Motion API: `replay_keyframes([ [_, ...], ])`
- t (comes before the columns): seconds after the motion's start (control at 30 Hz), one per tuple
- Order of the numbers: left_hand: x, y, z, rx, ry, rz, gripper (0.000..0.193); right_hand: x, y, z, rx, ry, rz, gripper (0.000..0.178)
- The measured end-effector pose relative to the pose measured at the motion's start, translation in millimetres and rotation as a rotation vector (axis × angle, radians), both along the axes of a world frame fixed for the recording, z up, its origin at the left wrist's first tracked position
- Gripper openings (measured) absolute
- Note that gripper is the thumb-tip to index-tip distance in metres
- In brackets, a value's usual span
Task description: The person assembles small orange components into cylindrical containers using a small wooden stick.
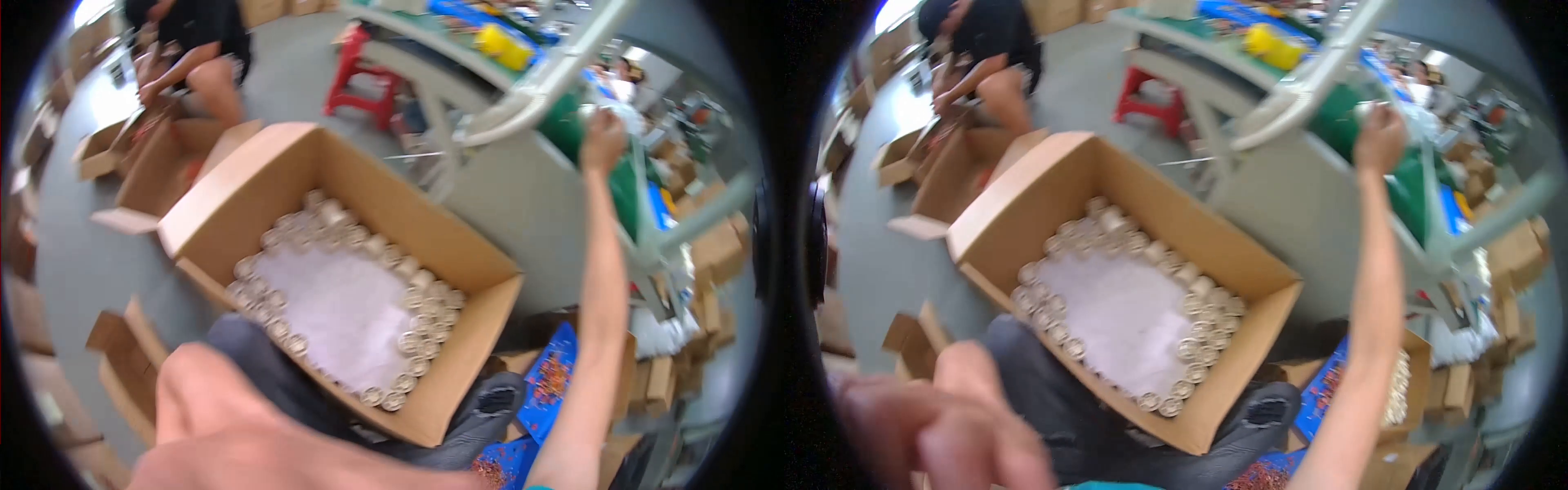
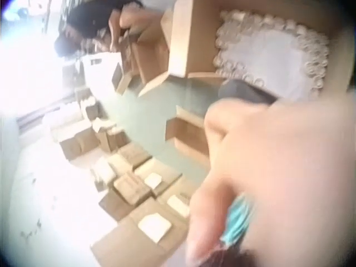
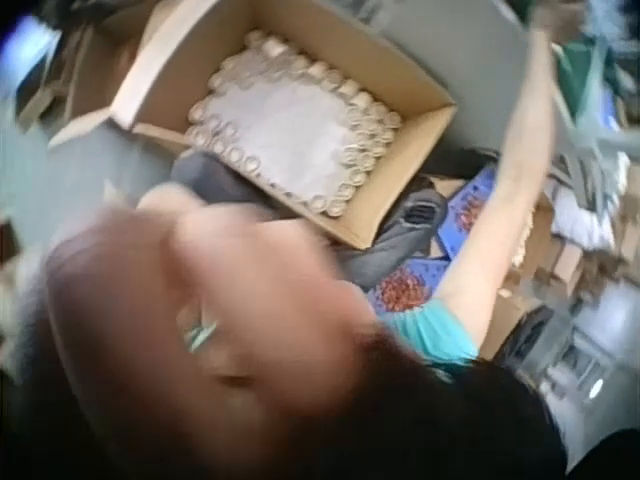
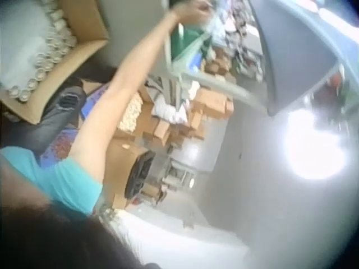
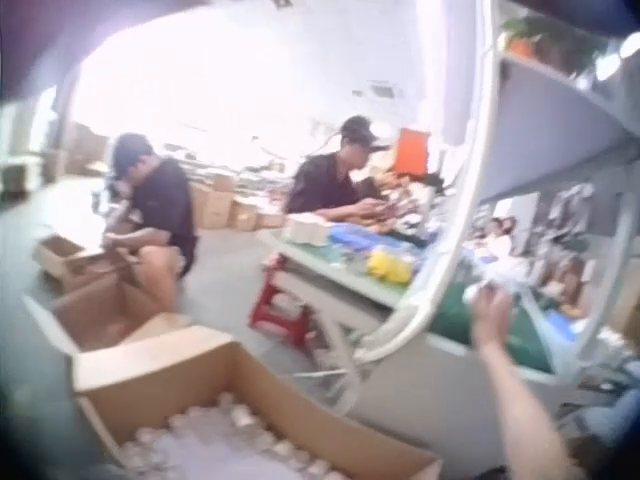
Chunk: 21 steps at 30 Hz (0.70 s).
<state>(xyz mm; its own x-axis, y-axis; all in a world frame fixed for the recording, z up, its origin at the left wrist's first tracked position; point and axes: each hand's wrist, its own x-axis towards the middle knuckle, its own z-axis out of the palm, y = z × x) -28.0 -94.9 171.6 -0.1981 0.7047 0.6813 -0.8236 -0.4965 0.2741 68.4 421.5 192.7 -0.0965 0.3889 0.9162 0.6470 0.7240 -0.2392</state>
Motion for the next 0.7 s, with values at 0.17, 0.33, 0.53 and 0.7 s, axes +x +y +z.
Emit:
replay_keyframes([
  [0.17, 34, 75, 26, -0.021, -0.087, -0.457, 0.022, 27, 133, 0, -0.210, -0.196, 0.024, 0.050],
  [0.33, 42, 96, 10, 0.128, 0.362, -0.756, 0.044, 34, 148, -9, -0.072, -0.373, -0.157, 0.098],
  [0.53, -76, 166, -186, -0.445, 1.530, 0.446, 0.026, 112, -23, -40, 0.084, -0.317, -0.012, 0.060],
  [0.7, -254, 134, -342, -1.232, 2.318, 0.403, 0.032, 265, -182, -108, -0.175, -0.353, 0.029, 0.053],
])
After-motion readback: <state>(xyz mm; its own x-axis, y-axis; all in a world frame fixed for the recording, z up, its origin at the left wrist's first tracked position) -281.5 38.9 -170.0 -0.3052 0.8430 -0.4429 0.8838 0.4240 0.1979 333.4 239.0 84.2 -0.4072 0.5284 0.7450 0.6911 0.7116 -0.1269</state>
